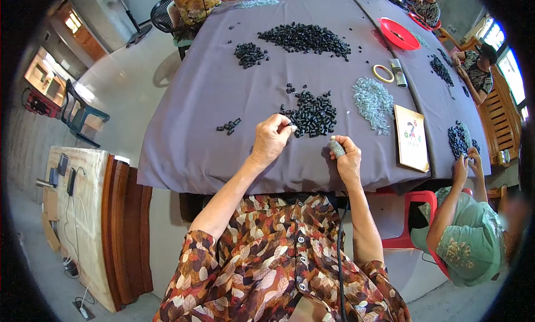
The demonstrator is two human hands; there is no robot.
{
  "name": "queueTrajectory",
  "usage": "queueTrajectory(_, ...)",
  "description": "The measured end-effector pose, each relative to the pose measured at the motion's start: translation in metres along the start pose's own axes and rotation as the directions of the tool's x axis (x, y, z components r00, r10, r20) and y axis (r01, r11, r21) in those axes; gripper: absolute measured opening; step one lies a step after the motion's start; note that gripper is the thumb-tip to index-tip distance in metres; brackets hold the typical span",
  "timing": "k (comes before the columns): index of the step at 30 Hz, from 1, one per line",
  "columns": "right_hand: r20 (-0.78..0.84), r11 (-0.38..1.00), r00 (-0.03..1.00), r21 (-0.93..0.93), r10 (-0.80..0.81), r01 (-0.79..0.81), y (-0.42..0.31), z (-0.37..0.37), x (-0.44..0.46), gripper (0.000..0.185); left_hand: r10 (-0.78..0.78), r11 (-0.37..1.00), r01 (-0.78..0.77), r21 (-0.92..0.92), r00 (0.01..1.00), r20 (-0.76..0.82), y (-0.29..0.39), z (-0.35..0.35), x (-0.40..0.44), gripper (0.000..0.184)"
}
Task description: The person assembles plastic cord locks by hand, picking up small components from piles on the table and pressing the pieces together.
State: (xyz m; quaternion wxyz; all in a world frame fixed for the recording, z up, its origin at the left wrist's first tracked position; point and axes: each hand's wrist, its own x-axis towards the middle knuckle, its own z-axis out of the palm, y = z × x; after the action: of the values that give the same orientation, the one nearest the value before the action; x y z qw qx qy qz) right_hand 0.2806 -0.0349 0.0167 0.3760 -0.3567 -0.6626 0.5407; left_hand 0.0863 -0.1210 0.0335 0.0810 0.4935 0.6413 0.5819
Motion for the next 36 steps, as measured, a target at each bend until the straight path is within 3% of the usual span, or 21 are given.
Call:
queueTrajectory(3, -0.005, 1.000, 1.000, -0.020, -0.013, 0.012, -0.001, 0.001, -0.001, 0.012, -0.323, 0.924, 0.338, -0.178, 0.940, 0.108, 0.010, 0.002, -0.017, 0.010)
queueTrajectory(6, -0.009, 0.999, 0.999, -0.045, -0.031, 0.031, -0.002, 0.003, -0.001, 0.012, -0.402, 0.818, 0.424, -0.389, 0.905, 0.140, 0.011, 0.006, -0.028, 0.009)
queueTrajectory(15, 0.011, 0.994, 0.999, -0.100, -0.041, 0.042, 0.000, 0.002, -0.001, 0.012, -0.349, 0.728, 0.416, -0.545, 0.909, 0.228, -0.004, 0.005, -0.029, 0.008)
queueTrajectory(18, 0.006, 0.993, 0.998, -0.102, -0.056, 0.056, 0.001, 0.002, -0.001, 0.012, -0.338, 0.639, 0.401, -0.657, 0.913, 0.229, -0.009, 0.004, -0.028, 0.006)
queueTrajectory(21, -0.025, 0.995, 0.998, -0.087, -0.056, 0.054, -0.002, 0.005, -0.004, 0.012, -0.465, 0.495, 0.488, -0.719, 0.848, 0.255, -0.007, 0.001, -0.024, 0.004)
queueTrajectory(24, -0.137, 0.994, 0.990, 0.096, -0.044, 0.057, -0.006, 0.017, -0.009, 0.011, -0.533, 0.389, 0.581, -0.714, 0.775, 0.340, 0.002, -0.001, -0.022, 0.004)
queueTrajectory(25, -0.112, 0.996, 0.992, 0.055, -0.062, 0.069, -0.005, 0.020, -0.011, 0.009, -0.558, 0.373, 0.612, -0.697, 0.748, 0.359, 0.007, -0.001, -0.022, 0.006)
queueTrajectory(28, -0.027, 0.892, 0.902, -0.170, -0.430, 0.420, -0.029, 0.037, -0.015, 0.010, -0.565, 0.263, 0.635, -0.726, 0.711, 0.417, 0.016, 0.002, -0.025, 0.009)
queueTrajectory(32, 0.039, 0.902, 0.913, -0.140, -0.406, 0.408, -0.042, 0.054, -0.014, 0.013, -0.518, 0.213, 0.634, -0.743, 0.718, 0.465, 0.014, 0.010, -0.031, 0.014)
queueTrajectory(36, 0.101, 0.847, 0.889, -0.274, -0.446, 0.456, -0.023, 0.058, -0.009, 0.021, -0.511, 0.234, 0.630, -0.740, 0.728, 0.457, 0.011, 0.012, -0.033, 0.014)
